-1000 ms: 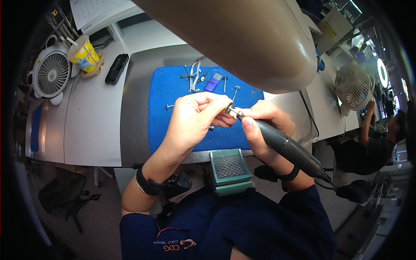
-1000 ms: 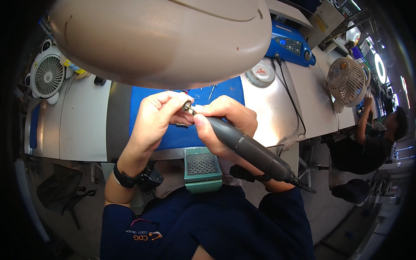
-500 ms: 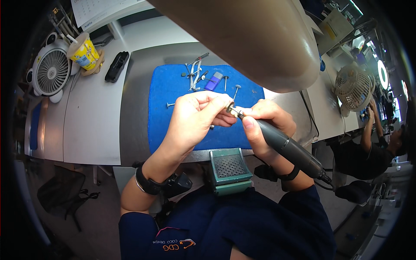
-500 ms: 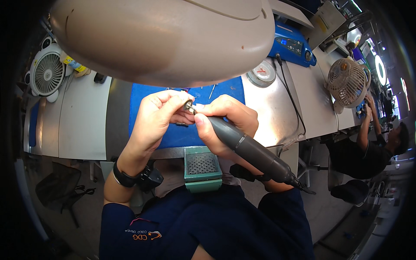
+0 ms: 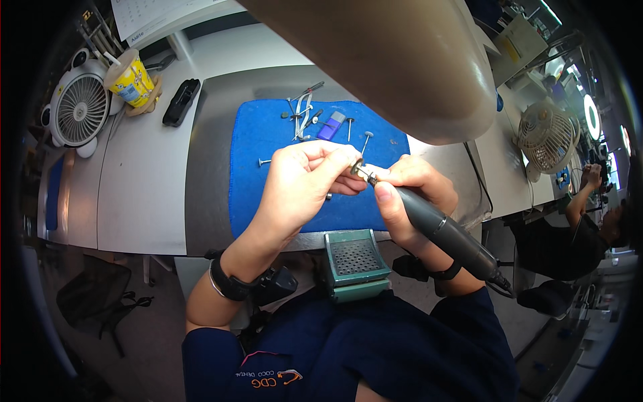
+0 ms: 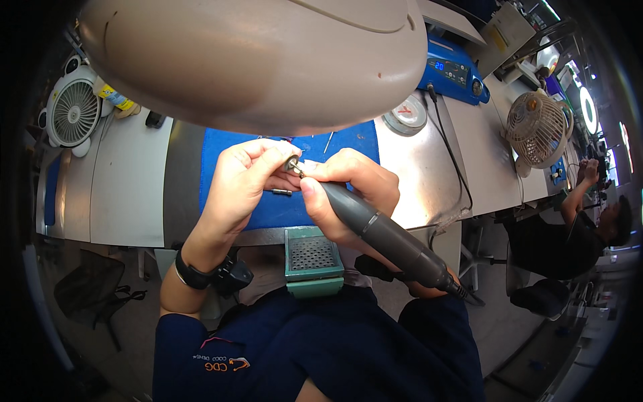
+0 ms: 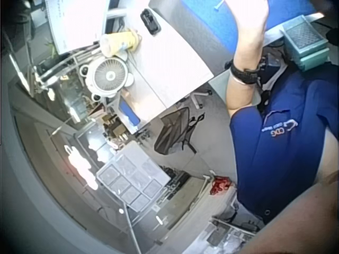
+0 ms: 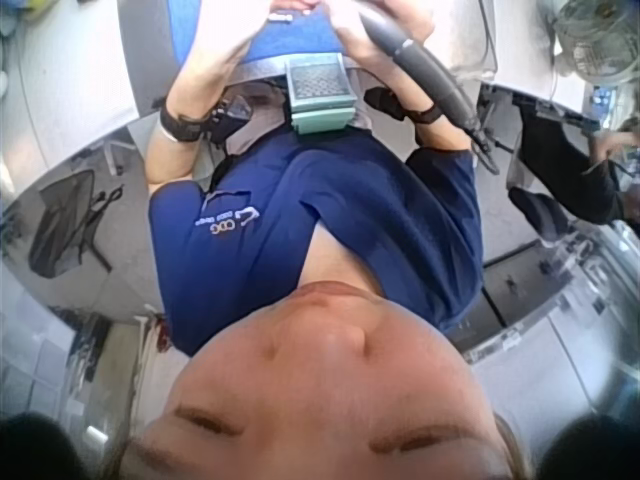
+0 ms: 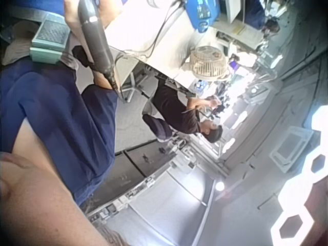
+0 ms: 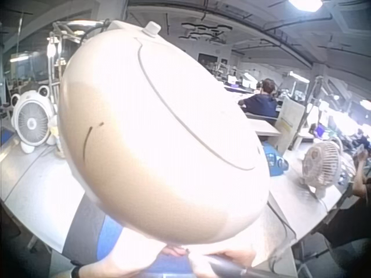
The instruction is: The recorder uses a hand-held rotary tool to grind and shape a dental appliance.
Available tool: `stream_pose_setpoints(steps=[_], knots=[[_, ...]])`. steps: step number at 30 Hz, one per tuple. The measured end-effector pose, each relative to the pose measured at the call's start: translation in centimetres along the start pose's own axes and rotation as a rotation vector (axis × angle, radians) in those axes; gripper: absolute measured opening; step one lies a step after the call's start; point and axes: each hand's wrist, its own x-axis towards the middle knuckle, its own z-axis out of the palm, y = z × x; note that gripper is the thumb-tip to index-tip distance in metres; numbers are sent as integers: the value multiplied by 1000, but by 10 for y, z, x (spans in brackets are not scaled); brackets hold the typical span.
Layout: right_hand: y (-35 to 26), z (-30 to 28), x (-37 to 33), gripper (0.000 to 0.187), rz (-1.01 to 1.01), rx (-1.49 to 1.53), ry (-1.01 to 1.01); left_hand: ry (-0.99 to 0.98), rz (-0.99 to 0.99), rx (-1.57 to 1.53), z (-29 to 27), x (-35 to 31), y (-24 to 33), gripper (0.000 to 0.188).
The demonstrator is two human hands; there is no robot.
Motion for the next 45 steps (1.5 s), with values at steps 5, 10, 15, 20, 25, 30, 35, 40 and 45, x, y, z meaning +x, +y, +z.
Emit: stream_pose_setpoints(steps=[5,10,15,20,25,30,35,40,45], knots=[[2,-1,-1,12,-2,-2,-8,-5,12,2,0,0,-1,20],[2,-5,0,18,-118,103,103,-104,146,-49,5,-5,2,20],[-2,-9,1,20,-165,93,87,-107,129,-66,7,-6,1,21],[-6,-9,4,15,-155,24,23,-103,75,-83,6,-5,1,22],[-5,-7,2,11,-88,12,27,-82,64,-54,6,-5,0,21],[-2,-6,1,10,-77,23,32,-60,64,-37,6,-6,1,21],[-4,-8,4,11,-73,5,38,-50,53,-51,7,-6,2,22],[-4,-9,4,11,-31,20,8,-67,-17,-71,4,-5,1,23],[-6,-9,3,11,1,-9,-33,-43,-2,-66,5,-6,3,23]])
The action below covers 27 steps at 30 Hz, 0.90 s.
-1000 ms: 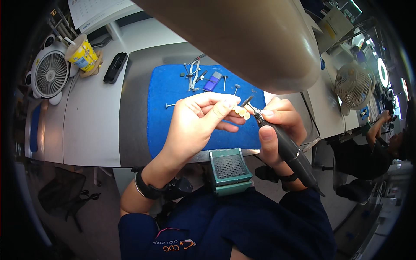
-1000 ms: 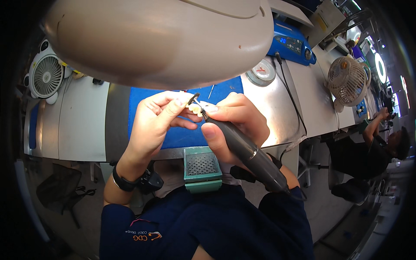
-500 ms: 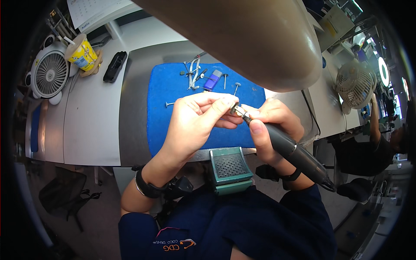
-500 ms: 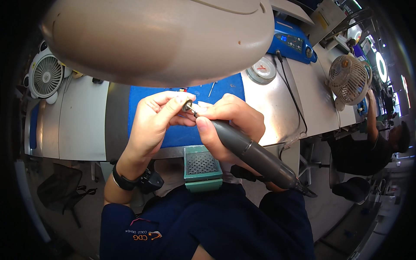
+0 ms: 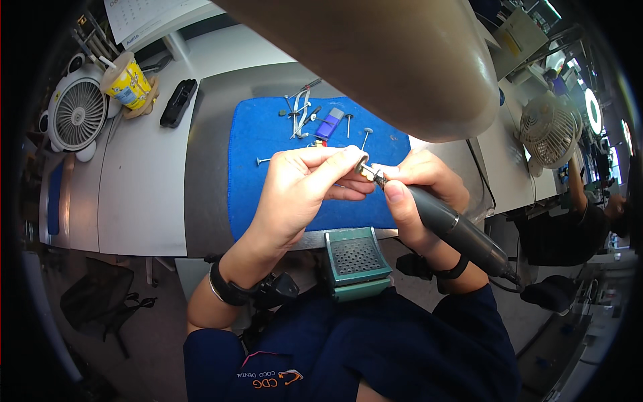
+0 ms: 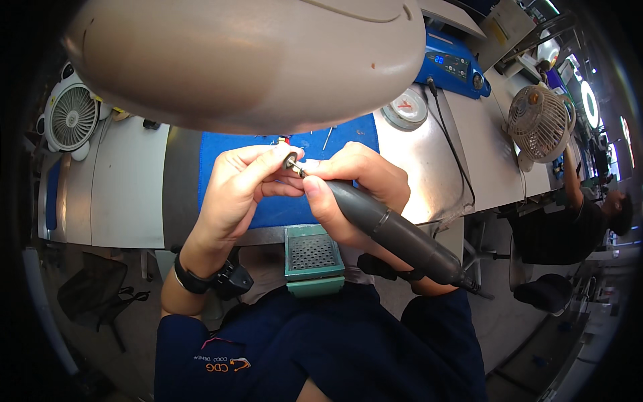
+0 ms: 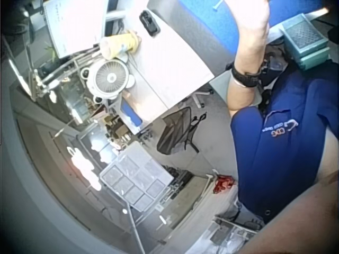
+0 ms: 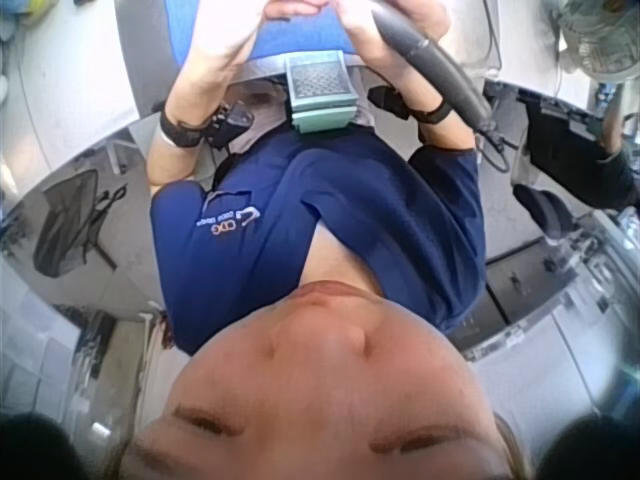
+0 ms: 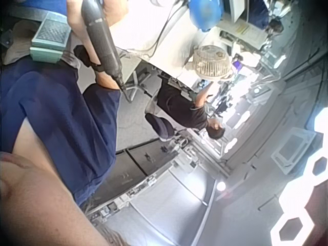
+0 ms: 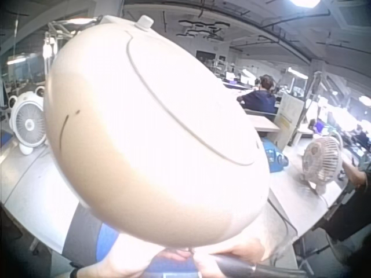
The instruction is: The recorder uses a hand-held rotary tool to grind and shape a dental appliance.
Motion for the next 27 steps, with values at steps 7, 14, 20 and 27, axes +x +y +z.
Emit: stream_pose_setpoints(steps=[7,14,20,27], knots=[[2,2,-4,11,-18,5,46,-7,-7,-53,0,1,2,21],[8,3,-3,11,-110,48,112,5,48,17,3,1,2,20],[8,4,-5,11,-133,55,98,26,113,28,4,-2,0,19],[6,4,-4,10,-140,39,59,41,114,35,4,-2,0,18]])
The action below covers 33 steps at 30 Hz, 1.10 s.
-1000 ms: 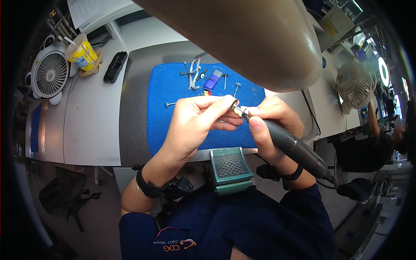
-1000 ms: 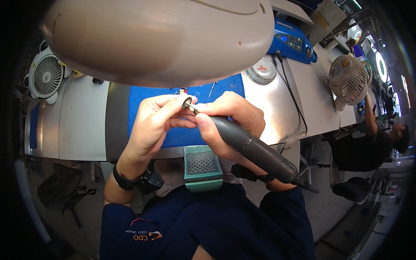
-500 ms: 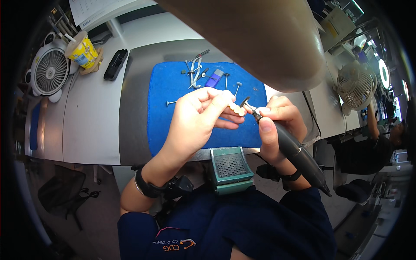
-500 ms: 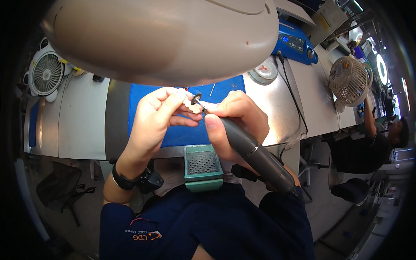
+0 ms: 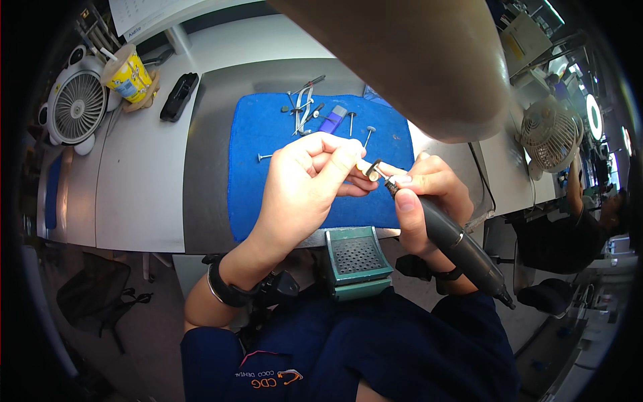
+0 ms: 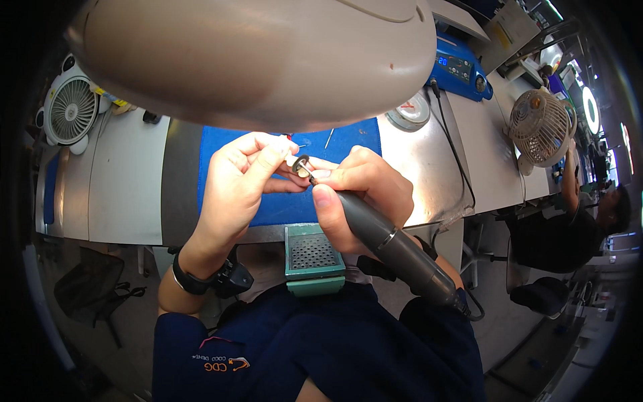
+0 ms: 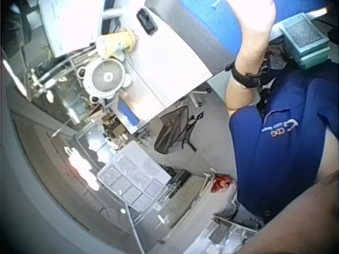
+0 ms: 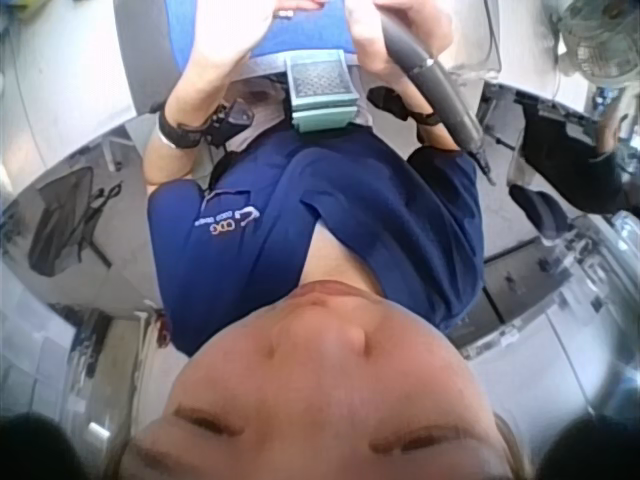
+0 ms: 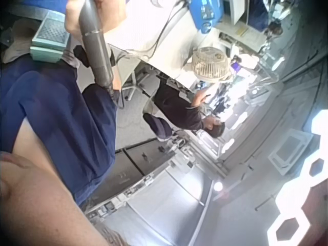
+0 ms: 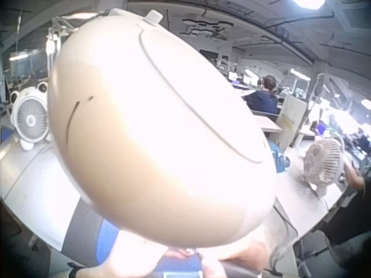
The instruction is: The recorder uses a hand-held rotary tool to grind and shape a dental appliance.
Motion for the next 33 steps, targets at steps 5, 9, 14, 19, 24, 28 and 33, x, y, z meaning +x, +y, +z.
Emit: stream_pose_setpoints(steps=[5,9,14,19,24,28,33], knots=[[1,2,0,11,-55,-7,-2,4,14,5,0,-1,-1,18],[1,2,1,12,-60,-14,-12,20,27,19,1,-1,0,17],[0,3,0,10,-7,28,-22,25,59,37,2,-1,-1,16],[-1,0,-1,13,26,29,27,-18,-5,-77,0,1,-2,19],[1,0,-2,15,-37,-40,67,-106,-230,-301,-3,3,-9,25],[-1,5,2,14,-82,-60,55,-91,-273,-351,-3,2,-8,25],[0,5,0,15,-64,-46,19,-72,-291,-365,-4,3,-11,24]])
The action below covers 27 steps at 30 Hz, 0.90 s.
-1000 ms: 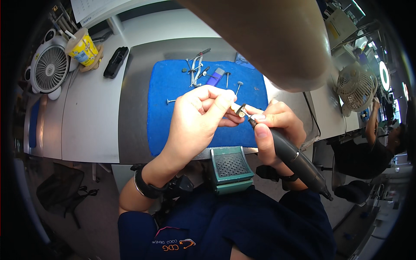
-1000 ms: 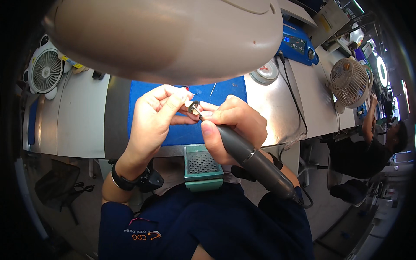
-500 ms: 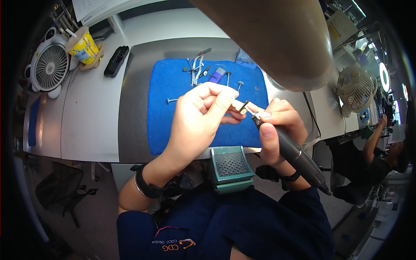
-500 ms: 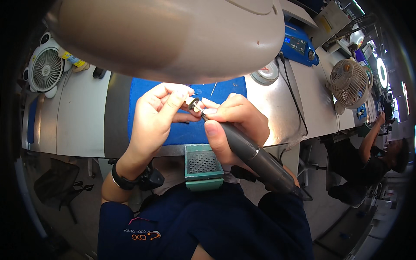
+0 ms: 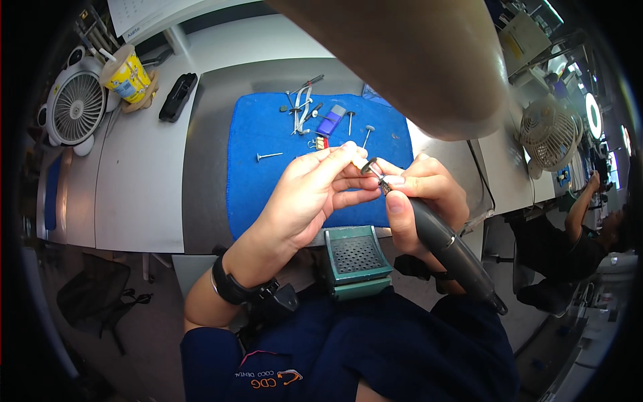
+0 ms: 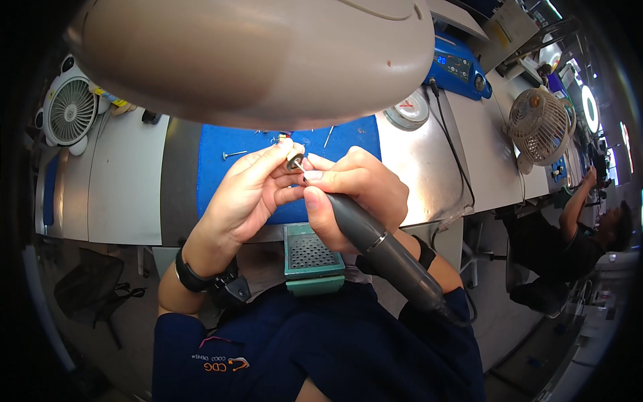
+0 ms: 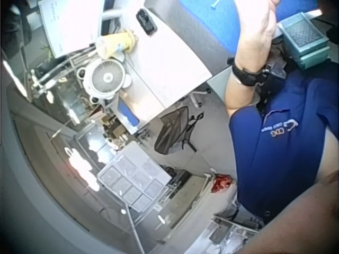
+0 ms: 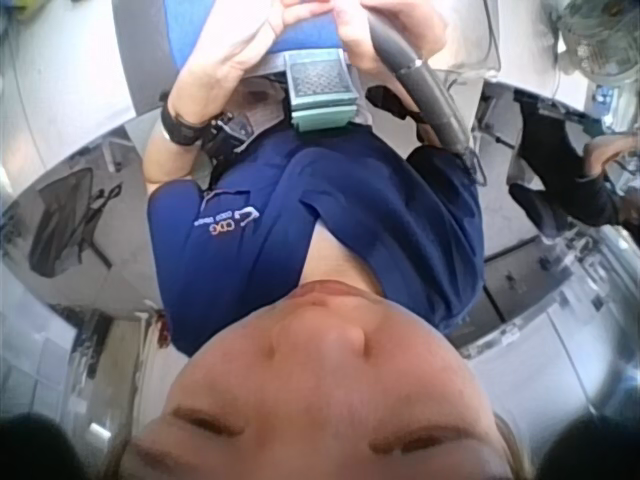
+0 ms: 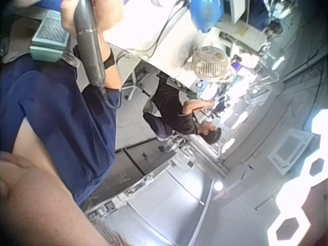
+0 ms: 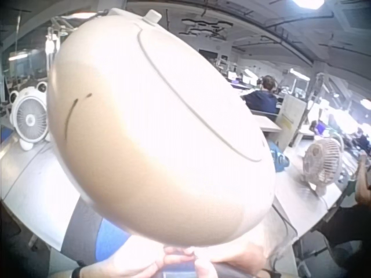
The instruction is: The recorder uses a hand-held rotary tool to grind and shape a dental appliance.
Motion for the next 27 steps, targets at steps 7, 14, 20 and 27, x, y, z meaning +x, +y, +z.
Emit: stream_pose_setpoints(steps=[7,14,20,27], knots=[[4,2,-2,14,-14,16,17,17,-12,-20,-1,1,-1,24],[3,-7,-1,19,84,60,18,-4,85,116,3,-1,4,24],[3,8,1,26,237,124,118,53,168,164,4,-5,7,24],[-1,2,0,28,333,88,77,20,185,277,8,-7,12,26]])
